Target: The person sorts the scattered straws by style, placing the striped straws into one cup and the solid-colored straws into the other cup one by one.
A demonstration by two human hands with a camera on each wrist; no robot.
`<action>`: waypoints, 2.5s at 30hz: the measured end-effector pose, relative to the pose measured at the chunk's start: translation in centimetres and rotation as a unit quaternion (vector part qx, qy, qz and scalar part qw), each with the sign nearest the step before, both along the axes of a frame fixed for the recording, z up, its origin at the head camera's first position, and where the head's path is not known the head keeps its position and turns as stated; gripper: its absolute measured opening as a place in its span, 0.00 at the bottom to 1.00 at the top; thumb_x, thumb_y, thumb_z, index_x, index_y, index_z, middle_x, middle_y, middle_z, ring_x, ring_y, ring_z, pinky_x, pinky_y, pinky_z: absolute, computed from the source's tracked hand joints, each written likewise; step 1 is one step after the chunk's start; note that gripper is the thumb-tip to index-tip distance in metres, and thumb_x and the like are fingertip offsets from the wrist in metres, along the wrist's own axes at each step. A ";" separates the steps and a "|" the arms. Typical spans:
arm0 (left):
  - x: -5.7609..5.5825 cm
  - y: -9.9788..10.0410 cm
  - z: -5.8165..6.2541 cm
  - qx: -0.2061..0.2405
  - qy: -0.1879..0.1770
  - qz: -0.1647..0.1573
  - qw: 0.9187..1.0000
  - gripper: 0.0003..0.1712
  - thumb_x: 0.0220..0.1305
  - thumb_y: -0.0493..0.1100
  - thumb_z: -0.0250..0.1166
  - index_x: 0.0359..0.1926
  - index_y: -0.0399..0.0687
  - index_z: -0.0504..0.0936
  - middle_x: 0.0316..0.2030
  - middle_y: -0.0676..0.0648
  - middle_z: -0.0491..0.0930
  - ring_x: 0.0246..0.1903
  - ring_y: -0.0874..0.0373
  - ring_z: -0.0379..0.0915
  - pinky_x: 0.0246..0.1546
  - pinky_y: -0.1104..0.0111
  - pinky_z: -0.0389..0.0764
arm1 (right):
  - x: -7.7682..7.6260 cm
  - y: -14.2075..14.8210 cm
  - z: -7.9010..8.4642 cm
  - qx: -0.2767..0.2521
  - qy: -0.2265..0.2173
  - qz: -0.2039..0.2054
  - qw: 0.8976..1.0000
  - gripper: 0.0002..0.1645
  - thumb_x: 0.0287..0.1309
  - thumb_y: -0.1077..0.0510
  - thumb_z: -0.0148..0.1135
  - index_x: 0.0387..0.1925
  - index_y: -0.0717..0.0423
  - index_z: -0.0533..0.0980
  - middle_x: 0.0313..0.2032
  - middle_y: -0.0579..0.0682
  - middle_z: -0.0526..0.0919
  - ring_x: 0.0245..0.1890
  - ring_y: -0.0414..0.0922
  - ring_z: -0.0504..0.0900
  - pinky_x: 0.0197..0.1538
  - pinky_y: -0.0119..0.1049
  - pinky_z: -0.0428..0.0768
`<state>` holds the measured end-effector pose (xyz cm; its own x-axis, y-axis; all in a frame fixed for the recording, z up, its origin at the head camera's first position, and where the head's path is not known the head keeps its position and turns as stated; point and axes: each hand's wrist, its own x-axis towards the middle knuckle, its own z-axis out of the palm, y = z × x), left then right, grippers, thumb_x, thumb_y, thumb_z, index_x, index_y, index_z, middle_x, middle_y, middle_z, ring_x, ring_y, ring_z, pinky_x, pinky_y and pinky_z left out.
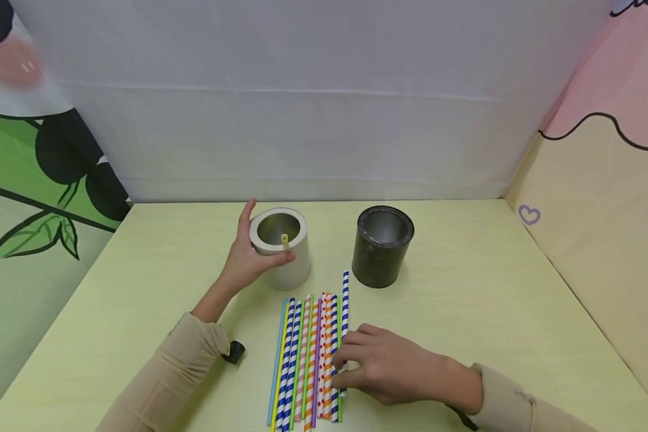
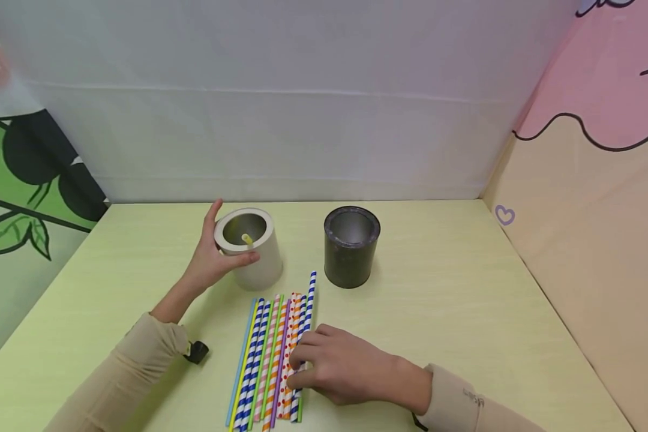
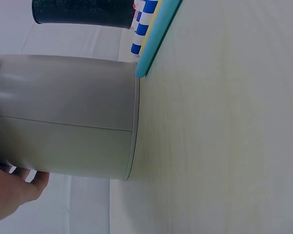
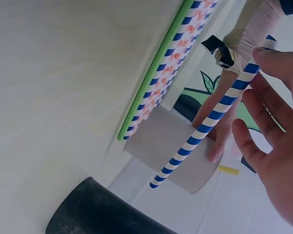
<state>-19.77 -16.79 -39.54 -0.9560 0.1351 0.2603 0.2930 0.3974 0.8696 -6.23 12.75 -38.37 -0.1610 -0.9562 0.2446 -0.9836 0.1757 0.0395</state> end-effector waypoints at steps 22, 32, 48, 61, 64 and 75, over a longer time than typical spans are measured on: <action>0.1 -0.1 -0.1 0.000 -0.002 -0.001 1.000 0.71 0.41 0.50 0.81 0.72 0.82 0.37 0.67 0.44 0.62 0.62 0.47 0.63 0.59 0.44 0.64 | -0.1 0.3 3.9 -0.013 0.063 -0.007 0.998 0.13 0.59 0.54 0.65 0.45 0.36 0.80 0.43 0.39 0.78 0.46 0.39 0.73 0.50 0.34 0.73; 0.1 -0.1 -0.1 -0.002 -0.006 -0.003 1.000 0.70 0.41 0.51 0.80 0.72 0.83 0.36 0.67 0.45 0.61 0.61 0.47 0.63 0.59 0.44 0.64 | -0.1 0.3 6.0 -0.020 0.084 -0.018 0.996 0.16 0.53 0.54 0.70 0.45 0.36 0.79 0.44 0.40 0.79 0.46 0.41 0.74 0.49 0.35 0.73; 0.1 -0.1 0.0 -0.004 -0.001 -0.003 1.000 0.71 0.41 0.50 0.80 0.71 0.84 0.36 0.67 0.45 0.61 0.61 0.47 0.63 0.59 0.44 0.64 | -0.2 0.3 6.7 -0.076 0.084 -0.016 0.993 0.18 0.50 0.57 0.71 0.44 0.38 0.81 0.43 0.40 0.80 0.46 0.40 0.76 0.48 0.35 0.74; 0.2 -0.1 -0.2 -0.003 -0.002 -0.001 1.000 0.71 0.41 0.50 0.80 0.72 0.82 0.36 0.67 0.44 0.61 0.62 0.47 0.62 0.59 0.43 0.64 | -1.4 0.8 9.8 -0.331 -0.008 0.078 0.940 0.03 0.61 0.60 0.62 0.37 0.52 0.81 0.39 0.50 0.80 0.40 0.45 0.78 0.47 0.37 0.76; 0.2 -0.1 -0.2 -0.003 -0.003 0.000 1.000 0.71 0.41 0.51 0.80 0.71 0.85 0.36 0.67 0.45 0.61 0.62 0.47 0.62 0.59 0.43 0.63 | -1.6 1.0 10.3 -0.361 -0.016 0.086 0.929 0.04 0.62 0.62 0.60 0.35 0.53 0.81 0.38 0.52 0.80 0.39 0.46 0.78 0.46 0.37 0.76; 0.2 0.0 -0.3 0.000 -0.001 0.001 1.000 0.71 0.42 0.50 0.80 0.73 0.80 0.36 0.67 0.45 0.61 0.62 0.48 0.62 0.60 0.43 0.63 | -2.5 1.0 10.6 -0.462 -0.079 0.124 0.875 0.05 0.61 0.66 0.59 0.30 0.63 0.79 0.36 0.57 0.79 0.39 0.49 0.77 0.42 0.35 0.75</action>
